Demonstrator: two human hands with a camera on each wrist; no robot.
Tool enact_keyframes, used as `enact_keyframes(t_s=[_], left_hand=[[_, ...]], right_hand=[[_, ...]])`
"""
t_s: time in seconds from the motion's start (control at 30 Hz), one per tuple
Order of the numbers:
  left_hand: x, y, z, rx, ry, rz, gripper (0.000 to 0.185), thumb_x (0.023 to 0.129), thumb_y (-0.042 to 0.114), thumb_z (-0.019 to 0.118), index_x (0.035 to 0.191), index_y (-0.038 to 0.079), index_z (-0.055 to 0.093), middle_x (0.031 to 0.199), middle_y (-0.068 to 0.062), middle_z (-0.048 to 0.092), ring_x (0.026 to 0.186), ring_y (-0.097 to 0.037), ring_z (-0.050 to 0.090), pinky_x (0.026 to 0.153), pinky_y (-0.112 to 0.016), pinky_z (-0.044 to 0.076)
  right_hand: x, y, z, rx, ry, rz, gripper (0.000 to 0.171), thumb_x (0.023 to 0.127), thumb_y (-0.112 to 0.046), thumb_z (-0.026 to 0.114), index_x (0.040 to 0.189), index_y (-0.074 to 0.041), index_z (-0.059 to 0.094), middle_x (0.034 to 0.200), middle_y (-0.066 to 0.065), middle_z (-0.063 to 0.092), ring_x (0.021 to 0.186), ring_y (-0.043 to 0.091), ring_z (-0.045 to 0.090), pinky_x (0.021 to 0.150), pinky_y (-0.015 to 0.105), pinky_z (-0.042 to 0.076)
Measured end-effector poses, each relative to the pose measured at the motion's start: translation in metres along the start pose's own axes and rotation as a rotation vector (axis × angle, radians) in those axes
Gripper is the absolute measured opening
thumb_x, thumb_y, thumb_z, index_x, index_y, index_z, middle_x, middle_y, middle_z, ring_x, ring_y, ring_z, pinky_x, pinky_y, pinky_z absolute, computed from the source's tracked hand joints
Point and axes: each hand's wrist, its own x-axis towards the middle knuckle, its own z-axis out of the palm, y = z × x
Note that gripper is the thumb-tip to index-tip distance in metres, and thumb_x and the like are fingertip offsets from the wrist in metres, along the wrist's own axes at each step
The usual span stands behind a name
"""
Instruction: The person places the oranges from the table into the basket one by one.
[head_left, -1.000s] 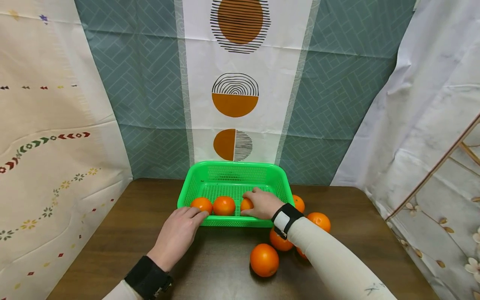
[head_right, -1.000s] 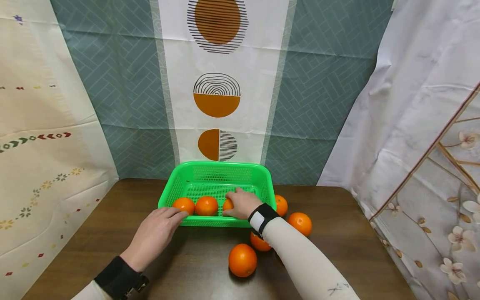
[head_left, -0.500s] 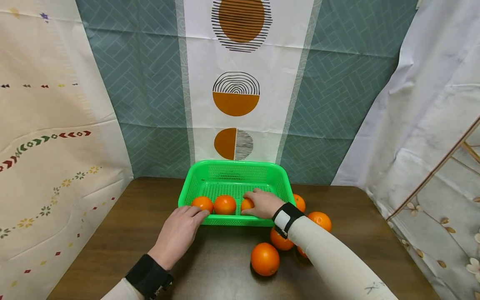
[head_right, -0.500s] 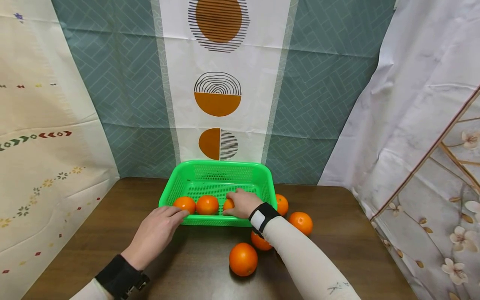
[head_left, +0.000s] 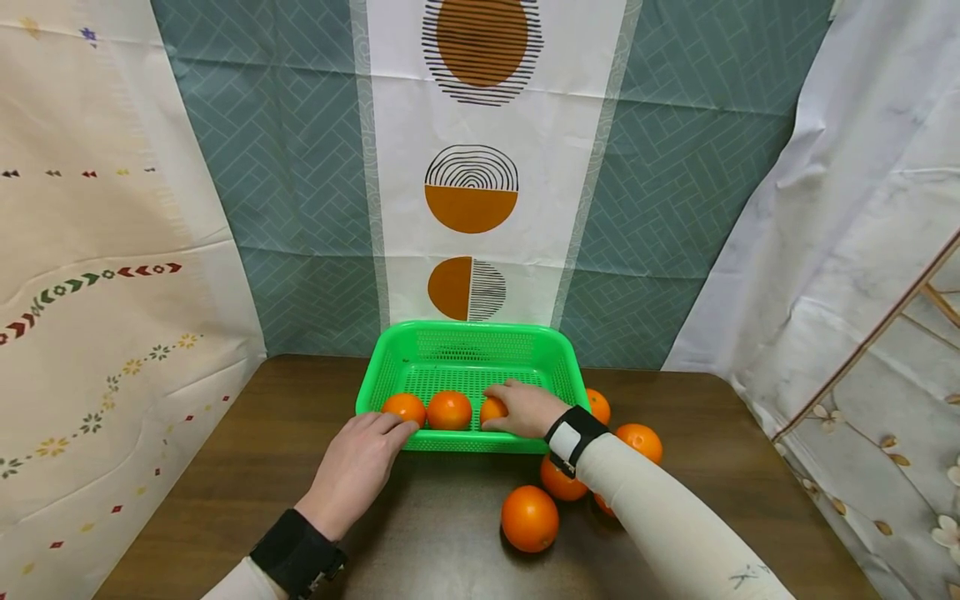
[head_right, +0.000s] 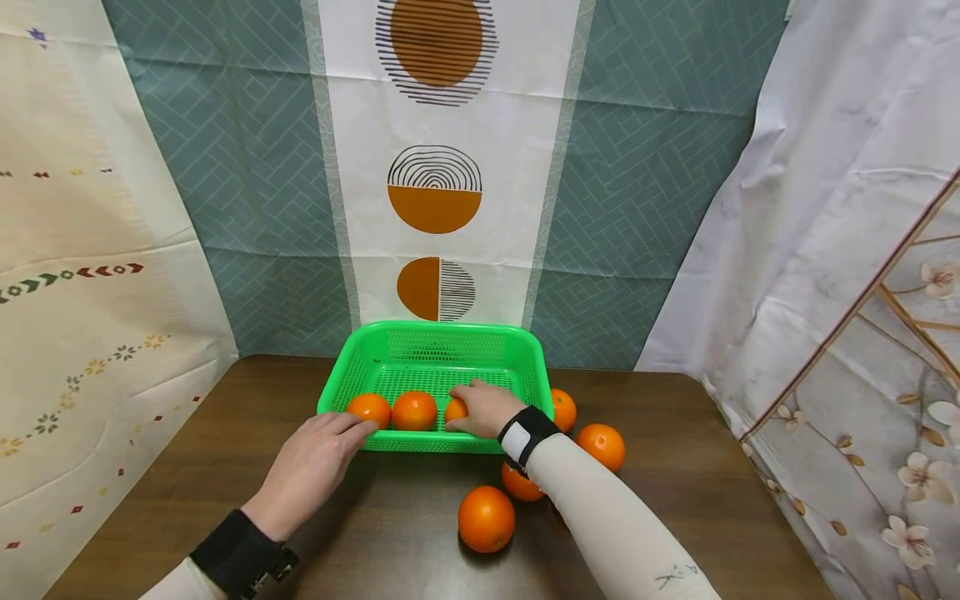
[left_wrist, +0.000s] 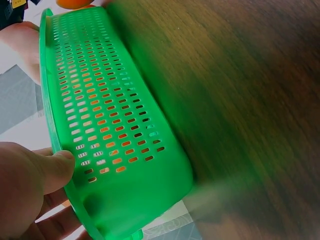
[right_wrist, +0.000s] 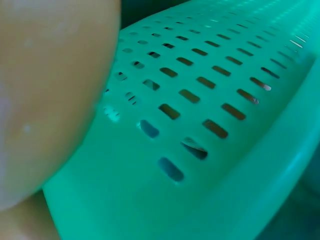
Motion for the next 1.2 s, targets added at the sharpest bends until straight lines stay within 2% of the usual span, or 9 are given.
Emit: enact_keyframes(t_s=[0.6,1.0,1.2], left_hand=[[0.0007,0.0010,0.0001,-0.006,0.006,-0.003,0.038,0.080,0.001,0.083,0.115,0.014,0.074,0.105,0.000,0.069,0.095,-0.023,0.063,0.091,-0.042,0.052],[0.0008,0.0008,-0.0003,-0.009,0.005,0.001,0.038,0.080,0.001,0.083,0.115,0.013,0.074,0.105,0.000,0.068,0.095,-0.023,0.062,0.091,-0.042,0.052],[-0.0002,0.0008,-0.0005,-0.007,0.007,0.003,0.038,0.080,0.000,0.083,0.114,0.013,0.074,0.104,0.000,0.068,0.094,-0.024,0.062,0.091,-0.042,0.052]], right_hand=[[-0.0002,0.0020,0.0007,-0.001,0.019,0.000,0.060,0.094,-0.045,0.070,0.143,-0.013,0.055,0.117,0.009,0.060,0.085,0.018,0.054,0.074,0.034,0.048],[-0.0041,-0.0016,-0.0013,-0.014,0.034,0.001,0.058,0.096,-0.045,0.068,0.143,-0.014,0.056,0.125,0.009,0.058,0.093,0.020,0.056,0.079,0.035,0.050],[-0.0065,-0.0048,-0.0032,-0.026,0.038,-0.013,0.057,0.098,-0.044,0.066,0.144,-0.013,0.055,0.131,0.011,0.056,0.102,0.025,0.058,0.087,0.038,0.051]])
